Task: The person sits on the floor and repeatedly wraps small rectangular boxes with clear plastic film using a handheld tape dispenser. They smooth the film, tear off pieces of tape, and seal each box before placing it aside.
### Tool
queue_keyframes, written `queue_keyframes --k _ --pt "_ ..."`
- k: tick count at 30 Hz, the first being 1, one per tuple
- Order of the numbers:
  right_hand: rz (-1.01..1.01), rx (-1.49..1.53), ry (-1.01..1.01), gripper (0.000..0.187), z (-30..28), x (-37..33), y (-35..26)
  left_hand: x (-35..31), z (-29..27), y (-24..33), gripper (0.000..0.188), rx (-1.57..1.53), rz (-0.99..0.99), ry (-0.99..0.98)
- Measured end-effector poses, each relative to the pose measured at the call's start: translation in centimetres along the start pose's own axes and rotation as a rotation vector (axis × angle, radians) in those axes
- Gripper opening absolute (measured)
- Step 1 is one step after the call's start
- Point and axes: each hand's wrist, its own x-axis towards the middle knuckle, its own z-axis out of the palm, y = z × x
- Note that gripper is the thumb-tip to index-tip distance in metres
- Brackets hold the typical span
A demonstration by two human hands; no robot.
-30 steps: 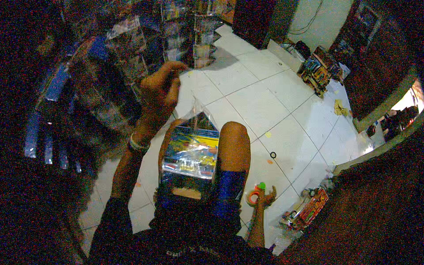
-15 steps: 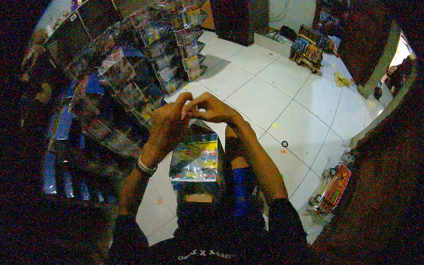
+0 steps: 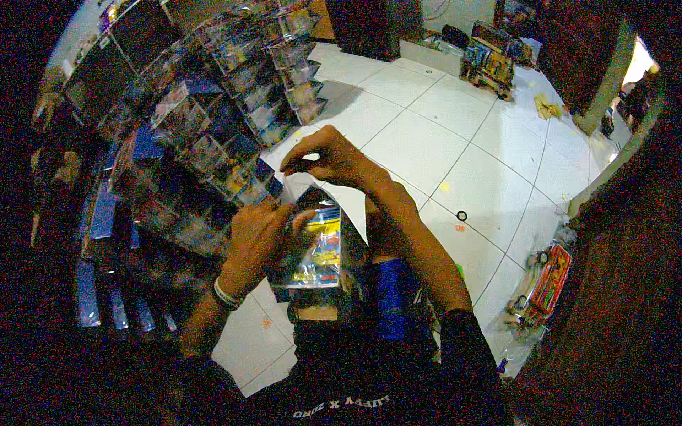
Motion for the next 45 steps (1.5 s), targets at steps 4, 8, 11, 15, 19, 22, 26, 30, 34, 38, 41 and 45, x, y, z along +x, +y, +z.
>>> queue_keyframes --k 4,8,11,15,19,22,26,30,34,38,41,45 --pt "-0.013 -0.05 0.006 0.012 0.3 0.8 -1.2 1.4 0.1 0.3 0.031 -0.406 -0.116 0.182" --pt "0.018 -0.243 -0.056 0.018 -1.1 -1.9 -4.2 -0.5 -0.9 1.6 0.024 -0.55 -0.004 0.34" --pt "0.06 -0.422 -0.138 0.02 -1.0 -5.0 -6.5 -2.7 -1.4 2.2 0.04 -0.515 0.02 0.158" --pt "0.117 -0.559 -0.144 0.018 0.2 -7.0 -8.7 -4.2 -1.3 2.4 0.043 -0.35 0.104 0.094" --pt "0.126 -0.567 -0.026 0.02 -1.2 -7.4 -10.4 -5.2 -1.7 1.5 0.037 -0.207 0.082 -0.089" --pt "0.202 -0.508 0.043 0.02 -2.7 -8.1 -11.2 -6.0 -1.7 1.2 0.03 -0.22 0.066 -0.048" --pt "0.385 -0.287 0.016 0.045 -1.8 -7.9 -10.2 -5.8 -0.8 1.3 0.029 -0.269 0.062 0.042" --pt "0.282 -0.258 -0.046 0.057 0.4 -4.9 -7.0 -5.1 -0.2 1.3 0.031 -0.285 0.079 0.004" --pt "0.17 -0.347 -0.276 0.031 0.0 -1.7 -3.3 -4.5 -0.6 0.9 0.039 -0.217 0.064 -0.029" --pt "0.091 -0.414 -0.253 0.011 -0.7 -0.8 -2.1 -3.2 -0.5 1.2 0.033 -0.104 0.085 0.145" --pt "0.084 -0.524 -0.158 0.01 -0.9 -1.2 -2.8 -2.5 -0.3 1.6 0.032 -0.044 0.087 0.118" --pt "0.087 -0.657 -0.191 0.012 -1.3 -3.8 -5.1 -2.9 -0.1 1.6 0.03 -0.02 0.105 0.162"
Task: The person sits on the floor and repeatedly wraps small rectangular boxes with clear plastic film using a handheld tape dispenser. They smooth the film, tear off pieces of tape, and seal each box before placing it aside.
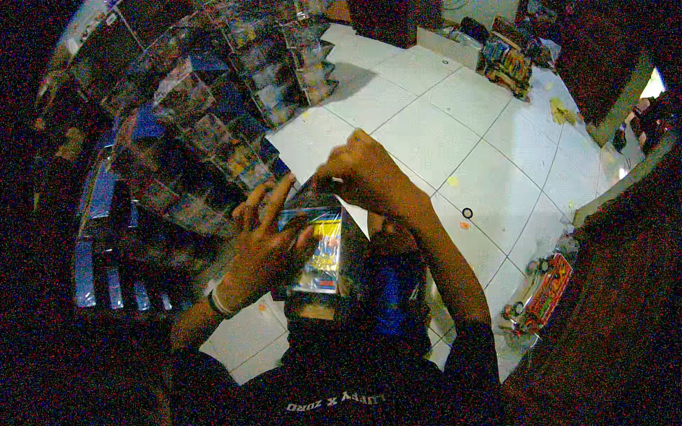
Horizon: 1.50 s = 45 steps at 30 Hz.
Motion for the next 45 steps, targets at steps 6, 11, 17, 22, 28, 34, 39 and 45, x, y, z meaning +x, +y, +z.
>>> queue_keyframes --k 6,11,17,22,28,34,39,45 --pt "0.088 0.156 0.043 0.016 -0.3 -6.5 -2.4 -2.0 -0.1 0.9 0.04 -0.353 0.114 -0.248" --pt "0.195 0.452 0.141 0.026 -0.2 -7.5 -2.3 -3.3 -0.3 2.7 0.056 -0.668 0.131 -0.353" --pt "0.592 0.487 0.241 0.056 2.5 -7.0 -5.2 -3.4 0.5 2.6 0.079 -0.547 0.168 -0.347" --pt "0.401 0.323 0.143 0.051 3.6 -7.3 -6.7 -3.1 1.2 1.9 0.081 -0.574 0.128 -0.296" --pt "0.397 0.433 0.172 0.048 4.3 -7.5 -7.5 -4.0 1.8 0.9 0.081 -0.766 0.013 -0.221" --pt "0.443 0.473 0.123 0.047 4.2 -7.9 -7.8 -4.1 2.3 -0.1 0.09 -0.581 -0.373 -0.163" --pt "0.404 0.465 0.08 0.047 4.1 -7.9 -7.6 -2.2 1.9 0.1 0.095 -0.709 -0.193 -0.313" --pt "0.195 0.38 0.145 0.046 4.2 -8.7 -7.6 -0.9 1.5 1.0 0.102 -0.725 -0.067 -0.318"
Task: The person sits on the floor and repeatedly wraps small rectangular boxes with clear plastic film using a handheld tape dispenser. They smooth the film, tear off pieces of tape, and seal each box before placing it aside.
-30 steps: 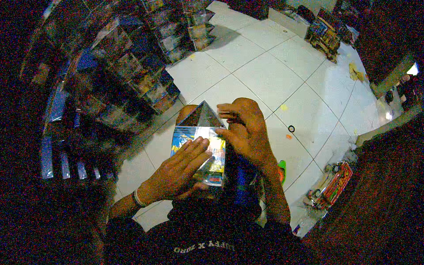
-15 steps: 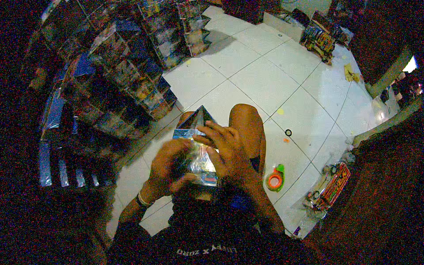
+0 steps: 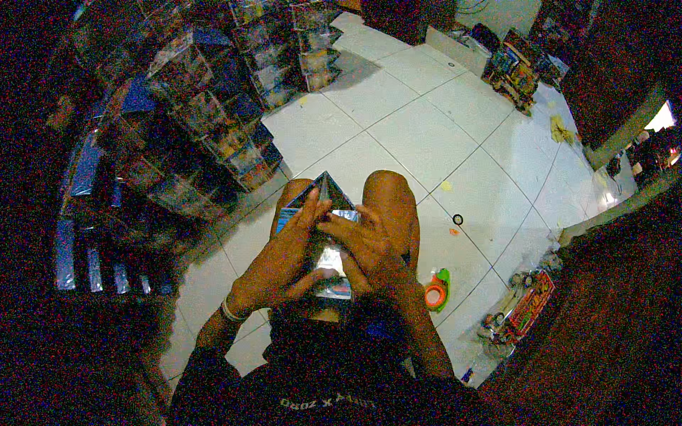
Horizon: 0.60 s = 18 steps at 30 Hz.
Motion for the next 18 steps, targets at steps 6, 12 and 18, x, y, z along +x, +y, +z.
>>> queue_keyframes --k 6,12,18 --pt "0.479 0.342 0.634 0.031 -2.2 -7.1 4.5 -0.9 1.8 1.7 0.101 0.363 -0.046 -0.151" --pt "1.065 -0.057 0.744 0.036 0.3 -23.3 17.7 -1.0 5.9 3.8 0.107 0.256 -0.147 0.138" --pt "1.192 -0.223 0.496 0.043 4.7 -37.3 23.2 -0.2 8.5 4.5 0.099 0.245 -0.164 0.221"
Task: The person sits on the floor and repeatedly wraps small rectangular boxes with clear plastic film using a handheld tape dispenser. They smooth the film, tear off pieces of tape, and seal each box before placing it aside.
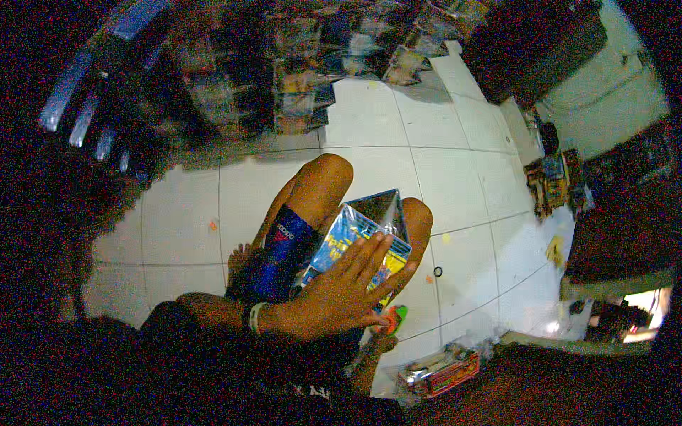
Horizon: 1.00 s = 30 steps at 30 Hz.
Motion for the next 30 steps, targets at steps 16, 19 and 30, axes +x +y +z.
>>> queue_keyframes --k 16,19,30 --pt "-0.605 0.428 -0.36 0.034 -5.6 9.4 -46.9 0.8 2.0 0.7 0.095 0.081 0.002 0.061" --pt "-0.732 0.19 -0.668 0.033 -5.2 3.7 -55.1 0.7 1.4 1.1 0.092 0.146 0.028 0.087" --pt "-1.418 -0.98 -1.269 0.034 -1.6 -6.9 -67.3 -0.3 1.2 1.4 0.085 -0.098 0.075 0.192"
